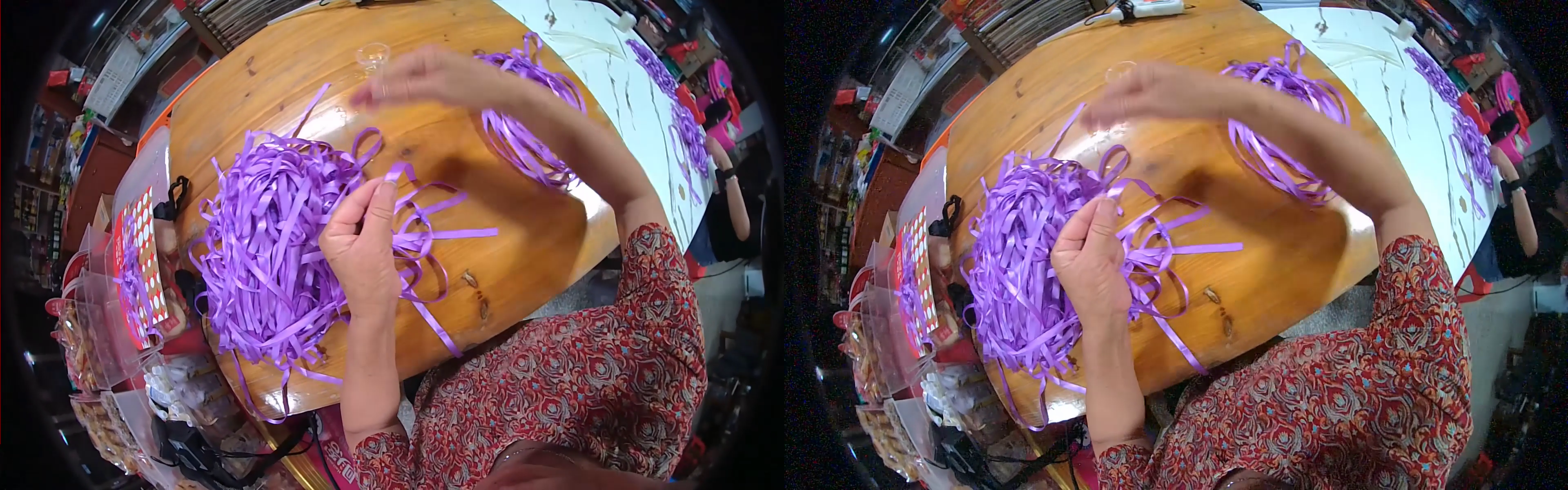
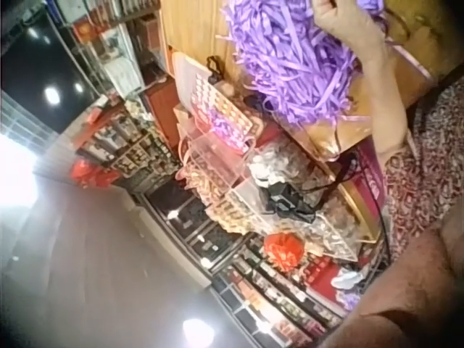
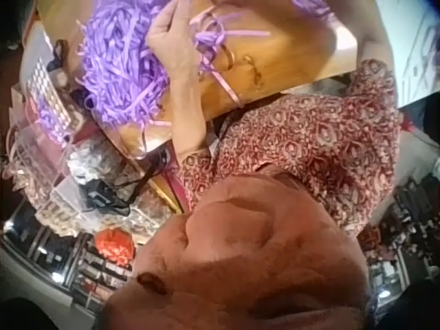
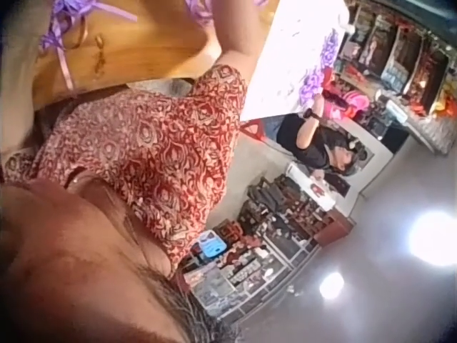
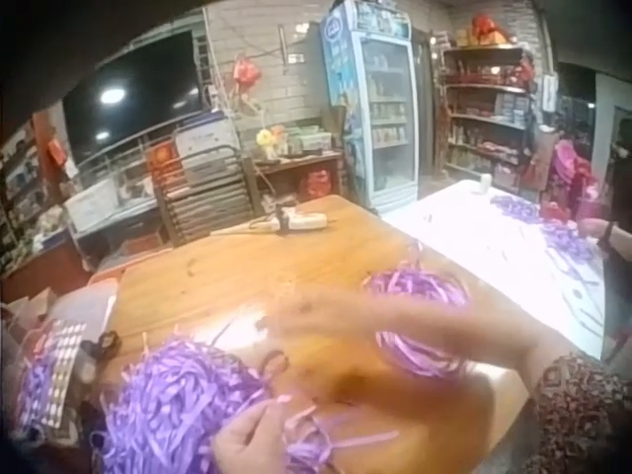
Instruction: The person ties knots in purple ribbons by hand, occasionally dipping a finger into a small cup of liquid to apply to the knots. They repeat this process with multiple ribbons, forming small knots and loops from the pile on the table.
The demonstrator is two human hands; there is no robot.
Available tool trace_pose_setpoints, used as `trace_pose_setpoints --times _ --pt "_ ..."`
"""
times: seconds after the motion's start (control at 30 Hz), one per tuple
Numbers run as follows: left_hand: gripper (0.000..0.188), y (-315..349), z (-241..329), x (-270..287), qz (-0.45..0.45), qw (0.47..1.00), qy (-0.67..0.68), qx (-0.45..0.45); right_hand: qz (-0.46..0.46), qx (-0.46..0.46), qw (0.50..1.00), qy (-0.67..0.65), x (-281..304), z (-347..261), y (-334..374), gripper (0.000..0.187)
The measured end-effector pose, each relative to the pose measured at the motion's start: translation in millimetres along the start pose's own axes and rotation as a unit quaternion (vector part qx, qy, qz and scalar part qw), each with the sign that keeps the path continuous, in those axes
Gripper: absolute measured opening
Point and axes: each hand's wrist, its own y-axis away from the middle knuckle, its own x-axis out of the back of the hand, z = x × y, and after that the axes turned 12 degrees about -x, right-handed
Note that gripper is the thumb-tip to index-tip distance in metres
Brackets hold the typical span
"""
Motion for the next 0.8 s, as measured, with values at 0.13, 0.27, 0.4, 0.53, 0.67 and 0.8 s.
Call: trace_pose_setpoints --times 0.13,0.27,0.4,0.53,0.67,0.8 --pt "0.014 2 0 -6 0.002 1.0 -0.007 -0.008 -0.074 -0.015 0.98 -0.182 -42 -6 50 0.027" --pt "0.012 0 -1 -1 -0.023 1.0 0.013 -0.007 -0.026 0.002 0.991 -0.133 -38 -2 68 0.024" --pt "0.011 -5 -4 6 0.015 0.999 -0.021 -0.043 0.087 0.012 0.996 -0.022 -26 17 85 0.015" --pt "0.01 -10 -8 11 0.021 0.995 -0.073 -0.066 0.178 0.046 0.98 0.076 -21 26 95 0.011" --pt "0.012 -18 -12 21 -0.028 0.9 -0.344 -0.267 0.23 0.081 0.944 0.222 -27 34 92 0.01" --pt "0.029 -15 -13 -7 0.011 0.699 -0.56 -0.445 0.239 0.114 0.945 0.19 -33 43 90 0.012"
